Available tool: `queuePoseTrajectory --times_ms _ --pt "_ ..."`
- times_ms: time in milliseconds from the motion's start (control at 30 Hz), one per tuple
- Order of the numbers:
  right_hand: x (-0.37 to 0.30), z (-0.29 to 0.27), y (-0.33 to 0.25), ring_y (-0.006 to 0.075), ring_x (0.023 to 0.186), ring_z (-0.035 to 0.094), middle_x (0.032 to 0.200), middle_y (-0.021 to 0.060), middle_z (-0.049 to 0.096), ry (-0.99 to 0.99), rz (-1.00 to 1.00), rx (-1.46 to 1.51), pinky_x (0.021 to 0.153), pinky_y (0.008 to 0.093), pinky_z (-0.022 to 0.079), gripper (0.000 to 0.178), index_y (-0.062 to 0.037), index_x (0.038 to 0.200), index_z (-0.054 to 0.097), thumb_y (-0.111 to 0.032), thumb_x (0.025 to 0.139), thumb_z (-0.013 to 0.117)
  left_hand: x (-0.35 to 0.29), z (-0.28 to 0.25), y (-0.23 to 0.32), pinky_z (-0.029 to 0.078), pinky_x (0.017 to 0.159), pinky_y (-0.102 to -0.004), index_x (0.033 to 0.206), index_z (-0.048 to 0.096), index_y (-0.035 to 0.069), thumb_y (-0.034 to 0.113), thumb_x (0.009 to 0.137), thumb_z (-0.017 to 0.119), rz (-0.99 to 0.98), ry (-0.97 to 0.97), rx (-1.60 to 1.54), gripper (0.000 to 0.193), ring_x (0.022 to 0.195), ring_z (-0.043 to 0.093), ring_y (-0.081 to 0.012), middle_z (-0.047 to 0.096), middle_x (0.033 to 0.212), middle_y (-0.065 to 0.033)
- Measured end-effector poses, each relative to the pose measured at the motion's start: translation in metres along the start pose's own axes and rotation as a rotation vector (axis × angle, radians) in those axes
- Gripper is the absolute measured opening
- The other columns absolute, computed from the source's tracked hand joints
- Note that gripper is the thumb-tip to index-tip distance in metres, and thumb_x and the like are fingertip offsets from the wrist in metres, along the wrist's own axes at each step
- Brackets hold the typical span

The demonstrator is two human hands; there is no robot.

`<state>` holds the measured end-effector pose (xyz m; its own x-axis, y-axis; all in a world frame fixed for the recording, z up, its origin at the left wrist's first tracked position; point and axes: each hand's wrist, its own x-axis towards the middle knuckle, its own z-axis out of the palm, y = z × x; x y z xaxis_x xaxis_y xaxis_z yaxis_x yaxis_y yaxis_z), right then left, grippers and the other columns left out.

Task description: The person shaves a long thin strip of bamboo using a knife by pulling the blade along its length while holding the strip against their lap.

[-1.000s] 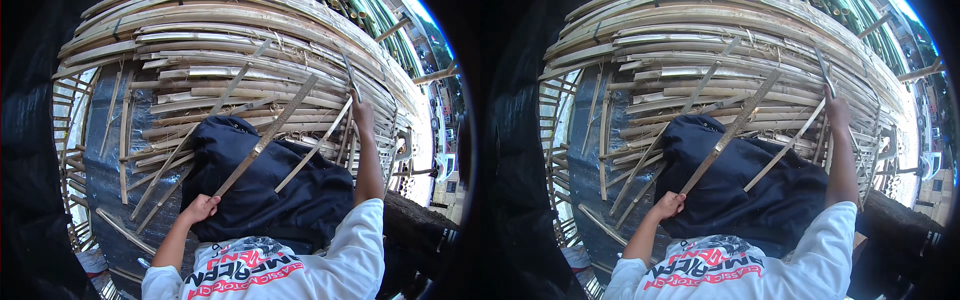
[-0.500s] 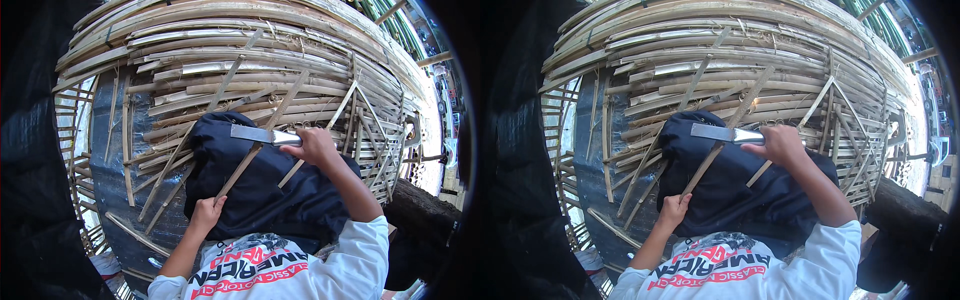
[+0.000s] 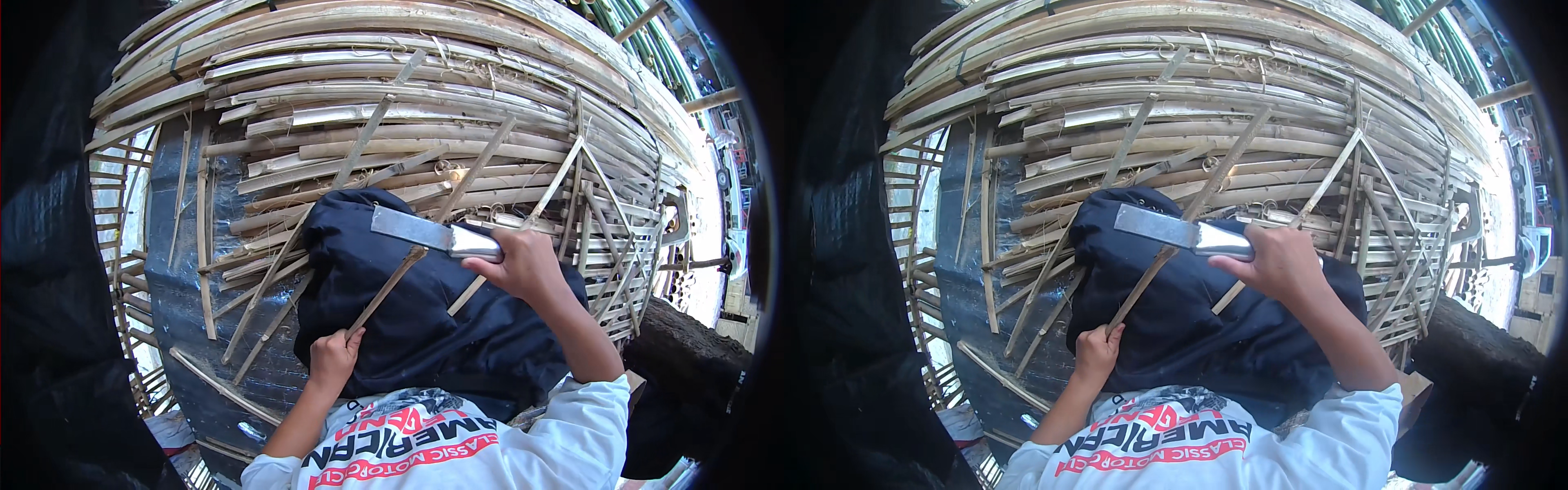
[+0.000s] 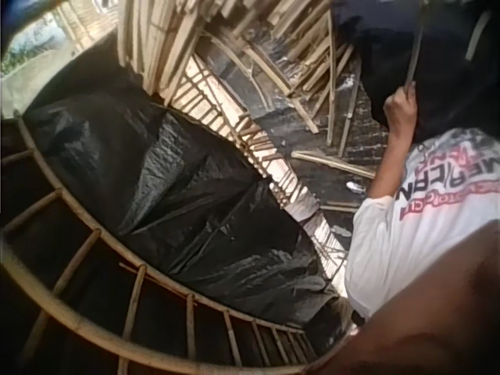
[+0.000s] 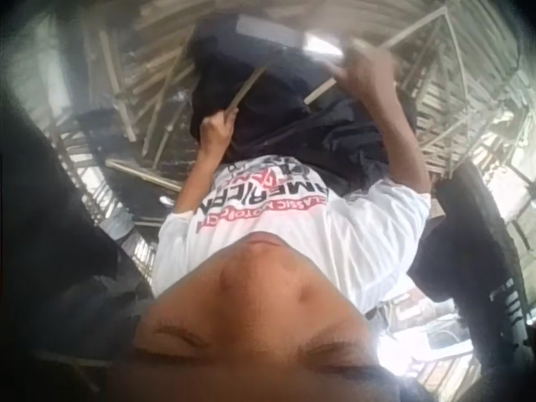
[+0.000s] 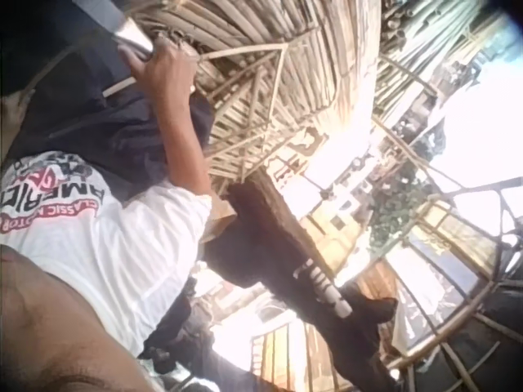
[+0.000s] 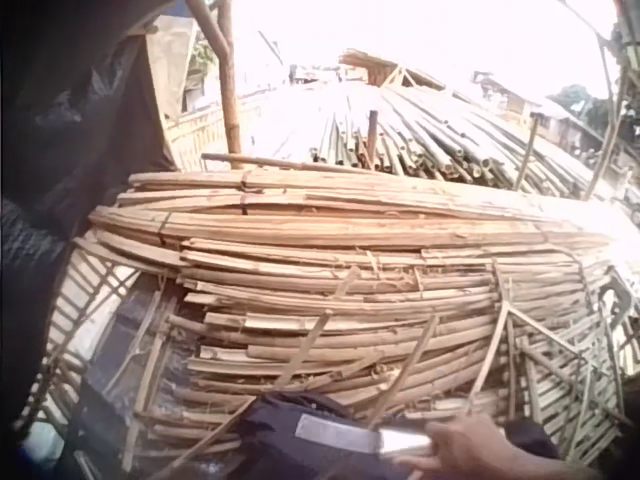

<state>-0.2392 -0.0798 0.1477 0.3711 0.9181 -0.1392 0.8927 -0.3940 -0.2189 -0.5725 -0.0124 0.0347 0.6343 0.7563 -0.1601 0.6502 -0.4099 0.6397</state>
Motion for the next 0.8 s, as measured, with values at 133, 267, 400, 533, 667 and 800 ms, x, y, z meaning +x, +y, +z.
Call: queuePoseTrajectory --times_ms 133,267,400,533,667,800 --pt "0.049 0.020 0.075 0.0427 0.071 0.065 0.068 0.0242 0.064 0.128 0.321 -0.046 0.064 0.0481 0.052 0.075 0.0023 0.073 0.066 -0.071 0.081 0.054 0.005 -0.009 0.002 0.048 0.047 -0.0437 0.064 0.057 0.004 0.034 0.092 0.062 0.046 0.010 0.164 0.041 0.052 0.061 -0.0375 0.057 0.054 -0.0179" --pt "0.023 -0.062 0.163 0.0432 0.073 0.064 0.071 0.0245 0.063 0.341 0.658 -0.072 0.066 0.0487 0.048 0.072 0.0028 0.080 0.067 -0.067 0.086 0.050 0.005 0.006 -0.006 0.048 0.047 -0.0440 0.064 0.057 0.003 0.033 0.091 0.063 0.099 0.110 0.016 0.040 0.054 0.061 -0.0377 0.057 0.054 -0.0179" --pt "-0.013 -0.062 0.077 0.0394 0.068 0.063 0.066 0.0205 0.063 0.293 0.436 0.160 0.063 0.0463 0.047 0.063 0.0015 0.078 0.065 -0.062 0.082 0.061 0.008 0.003 0.000 0.048 0.048 -0.0455 0.063 0.056 0.003 0.034 0.091 0.063 0.045 0.063 0.045 0.042 0.053 0.060 -0.0387 0.056 0.053 -0.0188" --pt "-0.015 -0.006 0.008 0.0384 0.068 0.065 0.065 0.0186 0.063 0.018 0.081 0.071 0.064 0.0461 0.050 0.066 -0.0005 0.073 0.063 -0.067 0.079 0.061 0.005 -0.006 -0.002 0.048 0.049 -0.0458 0.064 0.056 0.003 0.034 0.092 0.062 0.059 0.036 0.103 0.042 0.054 0.060 -0.0391 0.056 0.054 -0.0191" --pt "0.028 0.043 0.076 0.0409 0.074 0.066 0.068 0.0201 0.065 0.109 0.304 -0.022 0.068 0.0489 0.051 0.076 0.0000 0.076 0.066 -0.074 0.080 0.051 0.011 -0.019 0.015 0.048 0.050 -0.0470 0.065 0.057 0.003 0.034 0.092 0.061 0.082 0.038 0.178 0.042 0.055 0.060 -0.0403 0.058 0.056 -0.0199" --pt "0.008 -0.044 0.180 0.0374 0.071 0.067 0.066 0.0197 0.064 0.416 0.741 0.249 0.066 0.0451 0.049 0.076 0.0005 0.076 0.068 -0.071 0.086 0.045 0.004 -0.011 0.005 0.045 0.051 -0.0476 0.067 0.059 -0.001 0.034 0.094 0.060 0.030 0.046 0.005 0.044 0.059 0.059 -0.0440 0.056 0.059 -0.0238"
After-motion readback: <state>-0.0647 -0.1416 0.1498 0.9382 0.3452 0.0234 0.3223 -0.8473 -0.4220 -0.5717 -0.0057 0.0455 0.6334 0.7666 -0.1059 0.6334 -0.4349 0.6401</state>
